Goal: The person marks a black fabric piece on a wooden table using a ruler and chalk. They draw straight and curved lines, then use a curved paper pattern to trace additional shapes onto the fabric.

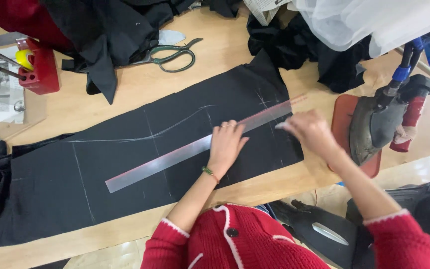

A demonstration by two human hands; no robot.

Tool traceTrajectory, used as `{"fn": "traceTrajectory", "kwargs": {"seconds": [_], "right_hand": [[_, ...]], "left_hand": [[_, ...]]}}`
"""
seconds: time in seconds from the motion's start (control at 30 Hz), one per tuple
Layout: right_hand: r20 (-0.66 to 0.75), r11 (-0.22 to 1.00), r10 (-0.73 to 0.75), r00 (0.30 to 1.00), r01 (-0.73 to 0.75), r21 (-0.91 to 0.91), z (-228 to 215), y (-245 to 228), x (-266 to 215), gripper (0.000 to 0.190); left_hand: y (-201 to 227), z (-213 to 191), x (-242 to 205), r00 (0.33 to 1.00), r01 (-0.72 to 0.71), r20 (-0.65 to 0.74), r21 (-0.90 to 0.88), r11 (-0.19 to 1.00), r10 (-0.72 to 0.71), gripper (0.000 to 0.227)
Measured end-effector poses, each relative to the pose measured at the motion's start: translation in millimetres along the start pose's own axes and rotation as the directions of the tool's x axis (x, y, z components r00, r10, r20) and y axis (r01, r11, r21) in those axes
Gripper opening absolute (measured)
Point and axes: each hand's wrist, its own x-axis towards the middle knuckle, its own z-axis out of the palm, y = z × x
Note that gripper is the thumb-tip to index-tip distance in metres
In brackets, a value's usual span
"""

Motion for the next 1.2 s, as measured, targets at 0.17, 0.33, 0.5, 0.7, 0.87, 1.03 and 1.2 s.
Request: {"fn": "traceTrajectory", "kwargs": {"seconds": [0.17,0.33,0.5,0.7,0.87,1.03,1.2], "right_hand": [[0.176,0.935,0.16,0.971,-0.206,0.288,-5,-63,-32,0.011],[0.2,0.908,0.146,0.969,-0.211,0.361,-1,-112,-36,0.01],[0.118,0.929,0.083,0.99,-0.119,0.352,5,-146,-21,0.011],[0.129,0.967,-0.01,0.992,-0.023,0.253,-17,-206,13,0.016],[0.299,0.91,-0.087,0.95,-0.046,0.412,-10,-228,19,0.011],[0.389,0.825,-0.163,0.907,-0.092,0.558,9,-282,47,0.01],[0.289,0.527,-0.276,0.917,-0.107,0.843,43,-379,69,0.012]], "left_hand": [[-25,-50,-44,0.971,0.22,-0.096,0.016,0.975,-0.217,0.041],[-55,-61,-79,0.915,0.389,-0.138,0.045,0.92,-0.38,0.048],[-76,-39,-79,0.965,0.206,-0.155,-0.058,0.977,-0.212,0.034],[-59,-56,-125,0.992,-0.025,-0.124,-0.199,0.98,0.0,0.032],[-88,-105,-185,0.973,-0.08,-0.224,-0.148,0.986,0.046,0.032],[-123,-180,-238,0.922,0.195,-0.32,-0.105,0.975,-0.219,0.035],[-160,-153,-281,0.072,0.306,-0.441,-0.844,0.44,-0.895,0.099]]}}
